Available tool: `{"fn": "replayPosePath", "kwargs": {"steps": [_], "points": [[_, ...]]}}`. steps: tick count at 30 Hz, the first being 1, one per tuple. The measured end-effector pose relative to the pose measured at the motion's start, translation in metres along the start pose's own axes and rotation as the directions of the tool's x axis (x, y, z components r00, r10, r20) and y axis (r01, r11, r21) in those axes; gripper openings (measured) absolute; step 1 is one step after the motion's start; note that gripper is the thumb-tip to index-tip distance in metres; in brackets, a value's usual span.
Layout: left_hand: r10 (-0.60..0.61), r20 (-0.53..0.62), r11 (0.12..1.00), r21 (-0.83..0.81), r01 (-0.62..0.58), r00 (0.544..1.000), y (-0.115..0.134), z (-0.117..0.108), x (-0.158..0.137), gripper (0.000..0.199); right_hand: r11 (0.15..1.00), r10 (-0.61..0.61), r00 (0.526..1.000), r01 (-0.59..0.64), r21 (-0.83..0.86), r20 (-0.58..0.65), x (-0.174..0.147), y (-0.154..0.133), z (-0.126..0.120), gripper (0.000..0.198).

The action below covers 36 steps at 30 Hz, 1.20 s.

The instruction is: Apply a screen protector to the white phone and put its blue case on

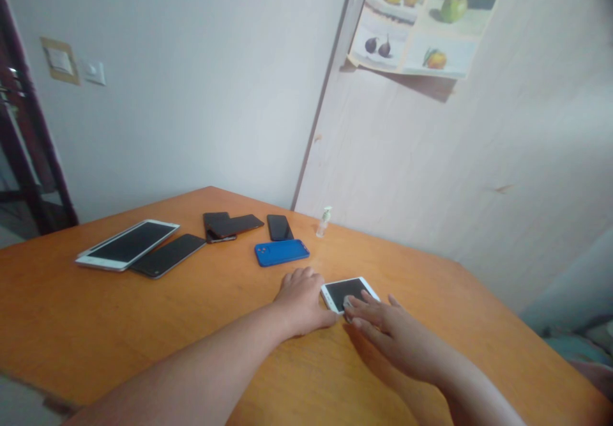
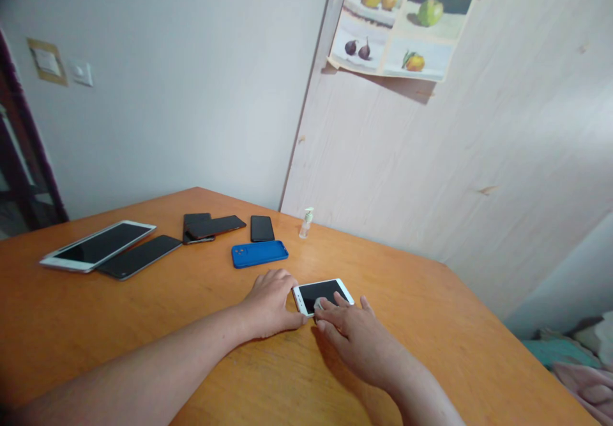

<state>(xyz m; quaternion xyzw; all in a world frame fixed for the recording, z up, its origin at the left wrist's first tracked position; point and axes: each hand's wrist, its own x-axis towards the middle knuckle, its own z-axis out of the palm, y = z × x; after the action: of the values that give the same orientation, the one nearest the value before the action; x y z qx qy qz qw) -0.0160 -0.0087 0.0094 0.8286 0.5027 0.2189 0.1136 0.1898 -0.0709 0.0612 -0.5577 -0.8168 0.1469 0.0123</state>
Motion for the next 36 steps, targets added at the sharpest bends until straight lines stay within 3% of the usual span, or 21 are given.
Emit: {"fn": "replayPosePath", "kwargs": {"steps": [8,16,23,30,36], "points": [[-0.007,0.021,1.0,0.025,0.007,1.0,0.003,-0.005,-0.001,0.047,0.996,0.056,0.99,-0.064,-0.062,-0.129,0.033,-0.001,0.019,0.046],[0.01,0.018,1.0,0.006,-0.01,1.0,0.0,-0.004,-0.001,0.048,0.998,0.056,0.998,-0.055,0.01,-0.029,0.0,0.01,0.0,0.044],[0.01,-0.004,1.0,0.023,-0.01,1.0,0.001,-0.003,0.0,0.046,0.992,0.098,0.985,-0.107,-0.061,-0.139,0.034,0.007,0.016,0.048],[0.01,0.007,1.0,-0.005,-0.01,1.0,-0.002,-0.001,0.001,0.046,0.998,0.05,0.997,-0.052,-0.034,-0.05,0.002,0.015,-0.004,0.045],[0.018,-0.005,1.0,0.003,-0.018,1.0,-0.003,0.001,0.002,0.044,0.987,0.139,0.978,-0.15,-0.06,-0.158,0.031,0.018,0.015,0.049]]}}
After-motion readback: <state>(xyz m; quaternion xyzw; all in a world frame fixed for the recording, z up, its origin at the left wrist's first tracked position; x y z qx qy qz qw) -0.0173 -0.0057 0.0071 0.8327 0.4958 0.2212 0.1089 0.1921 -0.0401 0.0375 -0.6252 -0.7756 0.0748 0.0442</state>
